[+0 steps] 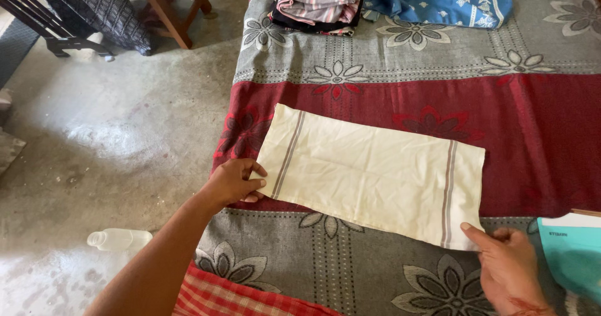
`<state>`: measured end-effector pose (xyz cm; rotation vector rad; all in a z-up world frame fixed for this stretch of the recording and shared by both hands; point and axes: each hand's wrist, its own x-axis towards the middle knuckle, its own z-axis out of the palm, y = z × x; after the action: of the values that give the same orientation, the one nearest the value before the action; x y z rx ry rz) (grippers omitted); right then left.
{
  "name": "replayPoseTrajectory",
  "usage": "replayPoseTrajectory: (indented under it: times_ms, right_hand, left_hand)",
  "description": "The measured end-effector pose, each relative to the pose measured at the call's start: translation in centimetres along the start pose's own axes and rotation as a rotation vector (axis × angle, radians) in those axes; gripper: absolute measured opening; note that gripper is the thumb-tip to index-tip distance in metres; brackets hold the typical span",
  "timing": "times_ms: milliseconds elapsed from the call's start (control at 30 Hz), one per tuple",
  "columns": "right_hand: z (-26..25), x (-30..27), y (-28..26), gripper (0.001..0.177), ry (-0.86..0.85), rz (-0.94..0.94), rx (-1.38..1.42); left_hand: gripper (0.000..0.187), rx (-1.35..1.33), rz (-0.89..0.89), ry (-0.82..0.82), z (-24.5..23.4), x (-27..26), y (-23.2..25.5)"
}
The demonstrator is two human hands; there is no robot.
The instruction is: The person irons a white cloth on a patterned bedsheet, smoothing it with hands and using a teal iron. The person folds the cloth multiple times, ironing each fold to create a compact, neat stack.
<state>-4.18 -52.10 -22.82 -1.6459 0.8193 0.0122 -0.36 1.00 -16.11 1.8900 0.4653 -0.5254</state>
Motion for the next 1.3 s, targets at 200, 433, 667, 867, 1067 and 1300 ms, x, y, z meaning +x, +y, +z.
replayPoseTrajectory:
  times_ms: [200,433,667,867,1067,1300]
  right_hand:
    - [-1.3,0.4,-1.8,0.051,-0.033,-0.114,0.020]
    - [-3.8,-2.7,-4.0,0.055,-0.023,0.014,-0.089]
    - [-7.7,-3.5,-0.9,0.069,-0.097,0.017,-0.581]
    - [-7.2,-4.8,-1.0,0.069,-0.155,-0.057,-0.915]
    - [-4.1,-7.2,-4.4,0.045,-0.050,-0.960,-1.120]
    - [1.1,-0.9,-8.5,0.035,-0.051,-1.050,-0.930]
  left_hand:
    - [0.024,-0.160,-0.017,-0.102,-0.5,-0.1,-0.8]
    - [0.024,-0.159,-0.058,-0.263,-0.7,-2.2,-1.8]
    - [0.027,0.004,-0.143,-0.418,-1.2,-5.8,-2.2]
    - [0.027,0.316,-0.135,-0.400,-0.5,-6.2,-1.9]
    - [0.027,0.562,0.370,0.218,0.0,-3.8,0.3]
    - [0.036,0.616,0.680,0.523,2.0,2.9,1.4]
